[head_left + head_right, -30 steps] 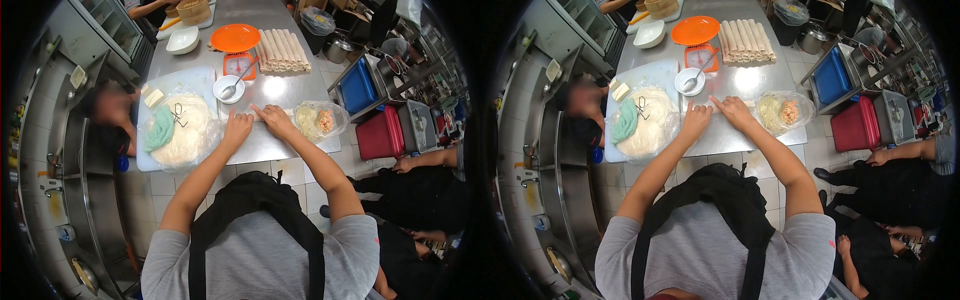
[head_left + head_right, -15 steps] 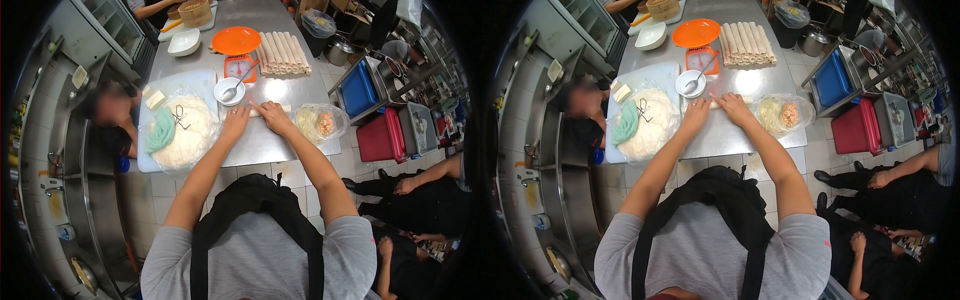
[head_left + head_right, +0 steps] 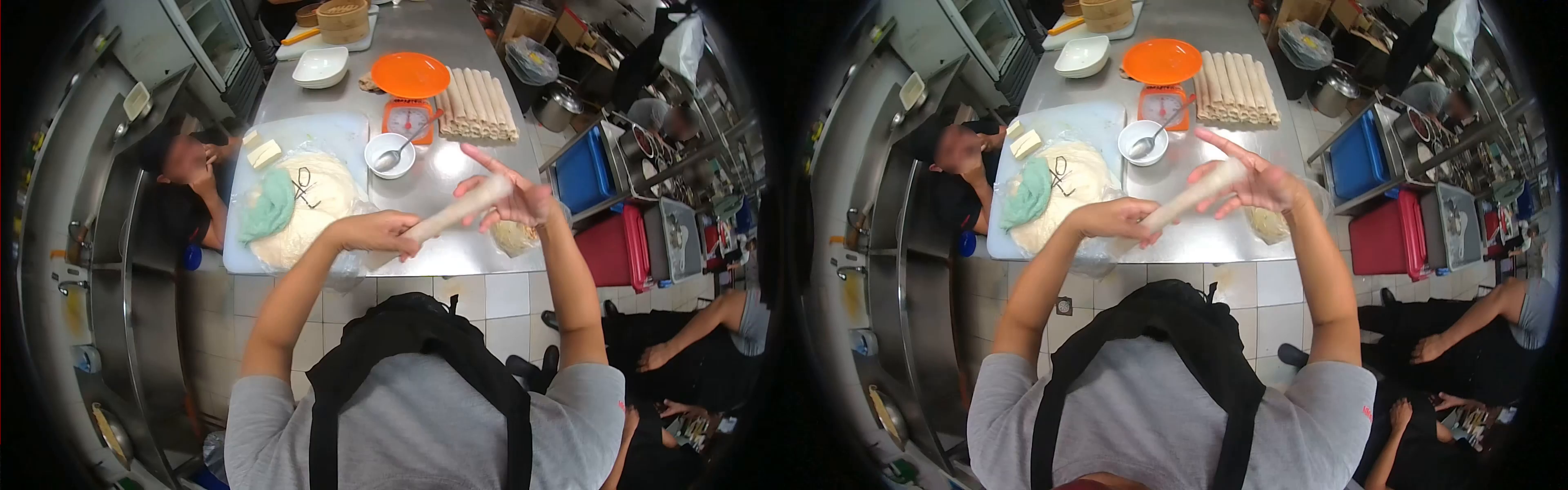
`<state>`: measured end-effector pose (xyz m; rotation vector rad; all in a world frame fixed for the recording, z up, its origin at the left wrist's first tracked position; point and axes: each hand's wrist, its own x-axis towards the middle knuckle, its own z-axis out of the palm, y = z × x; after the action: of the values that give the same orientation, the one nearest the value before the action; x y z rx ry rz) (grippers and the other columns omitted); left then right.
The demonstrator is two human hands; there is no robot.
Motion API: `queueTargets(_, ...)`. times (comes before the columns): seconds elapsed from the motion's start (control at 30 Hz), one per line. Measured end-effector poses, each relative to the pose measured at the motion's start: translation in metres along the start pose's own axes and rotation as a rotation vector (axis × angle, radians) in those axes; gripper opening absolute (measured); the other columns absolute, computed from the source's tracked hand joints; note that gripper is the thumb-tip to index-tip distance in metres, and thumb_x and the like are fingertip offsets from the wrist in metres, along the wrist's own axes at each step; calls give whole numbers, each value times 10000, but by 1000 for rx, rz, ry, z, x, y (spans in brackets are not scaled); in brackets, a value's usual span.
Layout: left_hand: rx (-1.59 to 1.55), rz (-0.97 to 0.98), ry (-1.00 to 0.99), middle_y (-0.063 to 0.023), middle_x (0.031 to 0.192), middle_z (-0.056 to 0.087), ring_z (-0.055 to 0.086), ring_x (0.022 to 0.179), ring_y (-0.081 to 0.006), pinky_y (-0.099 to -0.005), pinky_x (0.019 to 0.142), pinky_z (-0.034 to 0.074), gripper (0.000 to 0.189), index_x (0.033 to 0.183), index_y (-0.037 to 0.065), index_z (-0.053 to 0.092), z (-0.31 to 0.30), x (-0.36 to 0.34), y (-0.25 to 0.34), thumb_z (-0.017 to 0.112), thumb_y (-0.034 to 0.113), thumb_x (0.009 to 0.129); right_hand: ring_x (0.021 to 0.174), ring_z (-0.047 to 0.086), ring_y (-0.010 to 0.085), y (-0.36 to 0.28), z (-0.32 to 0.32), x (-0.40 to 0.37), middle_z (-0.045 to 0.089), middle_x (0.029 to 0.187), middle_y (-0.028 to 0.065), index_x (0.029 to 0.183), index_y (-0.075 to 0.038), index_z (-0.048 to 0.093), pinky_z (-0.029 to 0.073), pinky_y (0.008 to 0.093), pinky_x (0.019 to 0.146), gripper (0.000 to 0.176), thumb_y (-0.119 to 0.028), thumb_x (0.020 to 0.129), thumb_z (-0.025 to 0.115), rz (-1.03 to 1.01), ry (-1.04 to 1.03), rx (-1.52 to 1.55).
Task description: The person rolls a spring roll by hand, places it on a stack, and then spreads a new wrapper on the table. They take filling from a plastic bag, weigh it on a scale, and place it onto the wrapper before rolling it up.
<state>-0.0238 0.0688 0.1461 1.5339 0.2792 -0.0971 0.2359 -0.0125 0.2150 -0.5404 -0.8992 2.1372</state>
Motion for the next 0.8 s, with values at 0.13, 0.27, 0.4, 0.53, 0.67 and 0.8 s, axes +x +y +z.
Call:
queueTargets(0.13,100,330,575,-9,817,573,532,747,-89,-259,677,455,278,965,29,562,40,39,13,702,194,792,783,634,144,20,21,37,596,1044,118,1410,-71,304,541,251,641,739,-85,787,701,-271,387,-712)
queueTargets(0.27,-103,439,982,-15,701,577,514,656,-83,-260,597,434,191,882,13,601,48,56,9,684,161,794,783,608,120,15,46,42,577,1072,97,1273,-58,461,508,228,630,593,-91,749,736,-501,557,-1073)
queueTargets(0.4,-46,327,933,-3,672,576,513,630,-73,-264,580,427,195,875,10,612,47,49,0,685,172,795,928,586,178,-6,49,27,564,1127,76,1098,-46,560,481,283,749,443,-120,713,766,-568,494,-1462)
queueTargets(0.53,-102,184,673,9,628,540,502,560,-63,-248,510,416,210,875,22,614,46,35,-8,684,206,805,1015,551,205,5,22,32,573,1128,88,910,-21,645,439,310,842,258,-125,706,765,-411,336,-1478)
queueTargets(0.67,-191,177,631,24,633,498,464,507,-53,-208,457,384,222,894,44,586,50,29,-28,682,233,831,1009,554,211,24,-11,51,582,1088,95,879,-23,669,429,313,867,209,-117,714,756,-316,303,-1375)
queueTargets(0.8,-307,58,826,26,617,486,443,487,-48,-205,436,368,240,879,34,575,46,18,-49,686,242,833,1055,527,255,48,-56,113,582,1075,110,853,-43,705,392,360,924,174,-186,757,721,-430,494,-1216)
